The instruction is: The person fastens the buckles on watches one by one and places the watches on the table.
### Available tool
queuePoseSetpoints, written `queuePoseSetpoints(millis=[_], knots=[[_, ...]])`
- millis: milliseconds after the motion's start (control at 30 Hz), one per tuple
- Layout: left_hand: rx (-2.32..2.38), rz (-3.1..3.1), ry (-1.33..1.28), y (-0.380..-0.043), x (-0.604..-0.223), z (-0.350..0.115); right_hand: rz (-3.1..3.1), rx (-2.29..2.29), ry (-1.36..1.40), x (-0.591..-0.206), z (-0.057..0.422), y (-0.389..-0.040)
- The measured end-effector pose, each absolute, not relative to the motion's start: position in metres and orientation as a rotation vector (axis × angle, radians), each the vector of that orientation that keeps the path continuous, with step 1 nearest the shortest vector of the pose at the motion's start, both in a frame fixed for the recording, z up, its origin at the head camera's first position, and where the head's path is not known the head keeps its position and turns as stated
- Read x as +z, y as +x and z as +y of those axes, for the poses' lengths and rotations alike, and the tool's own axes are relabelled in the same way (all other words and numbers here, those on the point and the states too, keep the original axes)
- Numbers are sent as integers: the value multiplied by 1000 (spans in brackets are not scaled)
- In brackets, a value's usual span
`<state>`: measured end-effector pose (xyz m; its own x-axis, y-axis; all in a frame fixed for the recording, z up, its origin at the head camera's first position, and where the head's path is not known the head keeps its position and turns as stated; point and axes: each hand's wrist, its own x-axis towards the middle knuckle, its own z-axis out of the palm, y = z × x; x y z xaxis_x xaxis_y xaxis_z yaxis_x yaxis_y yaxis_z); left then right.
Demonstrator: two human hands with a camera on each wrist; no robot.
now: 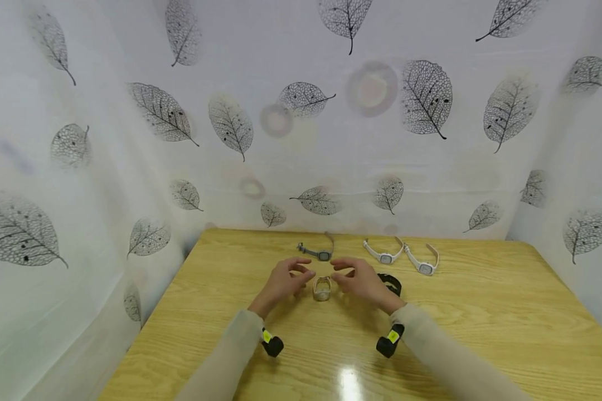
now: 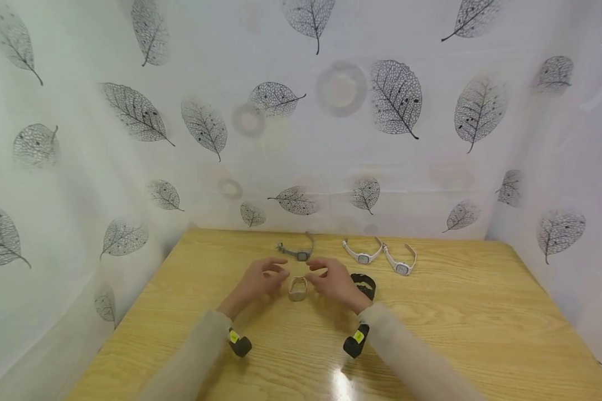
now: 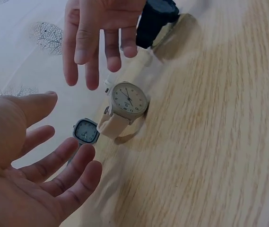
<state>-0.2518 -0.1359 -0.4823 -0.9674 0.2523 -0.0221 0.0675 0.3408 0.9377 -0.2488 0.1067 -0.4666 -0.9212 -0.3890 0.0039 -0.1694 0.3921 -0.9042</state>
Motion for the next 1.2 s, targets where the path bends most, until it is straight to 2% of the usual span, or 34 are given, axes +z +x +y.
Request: queuePoseSetpoints(millis=[300,567,1200], knots=[[1748,2494,251,-255,-477,-135,2479,-1509,-539,-456,107,-258],[1805,2587,194,-266,-477,-134,2505,-1462,-610,-443,105,-280],[1702,2768,-35,-293,-473,-107,2425,-1390,-391,-440,101,-328]])
